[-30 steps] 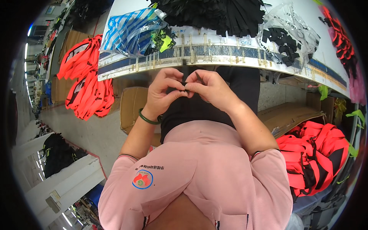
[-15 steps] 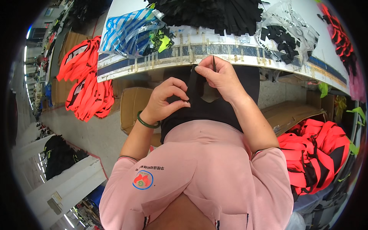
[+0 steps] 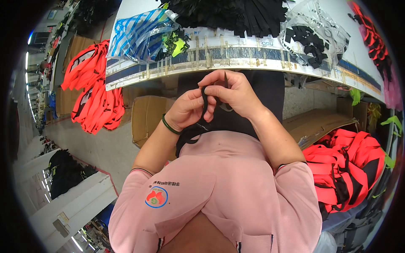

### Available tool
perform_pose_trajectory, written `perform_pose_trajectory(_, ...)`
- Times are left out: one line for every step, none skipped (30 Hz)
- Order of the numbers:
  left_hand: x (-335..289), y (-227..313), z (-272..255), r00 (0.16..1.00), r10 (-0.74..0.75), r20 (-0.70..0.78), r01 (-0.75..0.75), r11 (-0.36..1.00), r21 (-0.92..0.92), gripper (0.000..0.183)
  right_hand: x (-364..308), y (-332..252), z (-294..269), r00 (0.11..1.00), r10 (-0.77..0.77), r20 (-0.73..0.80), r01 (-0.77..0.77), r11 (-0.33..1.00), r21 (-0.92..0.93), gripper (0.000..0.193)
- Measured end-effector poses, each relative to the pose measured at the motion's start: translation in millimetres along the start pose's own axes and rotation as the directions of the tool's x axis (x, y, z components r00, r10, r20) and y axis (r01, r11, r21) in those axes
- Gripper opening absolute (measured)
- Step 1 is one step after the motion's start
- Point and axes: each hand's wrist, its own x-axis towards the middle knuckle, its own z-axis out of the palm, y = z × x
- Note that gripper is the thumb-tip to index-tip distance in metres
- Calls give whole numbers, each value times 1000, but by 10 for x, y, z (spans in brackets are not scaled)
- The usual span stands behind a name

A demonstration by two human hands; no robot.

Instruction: Assembling black straps with plastic buckles on a workbench.

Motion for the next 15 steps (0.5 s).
perform_pose_trajectory(-3,4,36,996,46,-81,-44,998,34,26,-7,-34,2,1000,1,-1,-1,1000,1,17)
perform_pose_trajectory(-5,13,63,982,95,-161,-84,994,72,23,-14,-76,4,999,-28,25,29,997,-70,17)
perform_pose_trajectory(-10,21,78,983,93,-160,-82,994,70,23,-24,-95,6,997,-54,51,60,988,-140,17)
perform_pose_trajectory(-21,32,87,976,129,-178,-97,980,174,18,-30,-82,5,997,-53,49,60,989,-139,17)
perform_pose_trajectory(-32,41,99,967,166,-192,-109,955,277,14,-37,-60,4,994,-102,36,108,954,-280,18)
perform_pose_trajectory(-30,52,122,968,164,-192,-108,955,276,14,-39,-57,3,988,-151,32,150,897,-416,19)
perform_pose_trajectory(-31,60,148,960,201,-193,-121,925,362,14,-50,-62,21,988,-151,30,149,897,-416,19)
perform_pose_trajectory(-34,62,158,953,236,-192,-131,886,444,14,-66,-73,62,987,-163,4,152,910,-385,20)
perform_pose_trajectory(-30,63,158,953,236,-192,-130,886,446,14,-74,-88,85,984,-177,-21,158,922,-355,20)
perform_pose_trajectory(-29,62,154,959,210,-192,-114,902,417,14,-77,-87,85,984,-177,-21,158,922,-352,20)
perform_pose_trajectory(-29,62,153,964,183,-192,-97,917,387,15,-81,-83,81,975,-221,-36,191,904,-383,20)
perform_pose_trajectory(-37,71,146,965,185,-187,-101,917,385,15,-81,-84,91,963,-265,-50,220,879,-423,20)
perform_pose_trajectory(-44,81,139,972,166,-167,-90,919,384,15,-82,-86,89,963,-265,-50,219,877,-428,20)
perform_pose_trajectory(-47,89,135,978,146,-148,-80,920,383,17,-84,-88,79,971,-236,-42,193,872,-449,19)
perform_pose_trajectory(-30,100,152,978,144,-148,-78,921,382,17,-87,-90,55,978,-207,-35,167,870,-464,19)
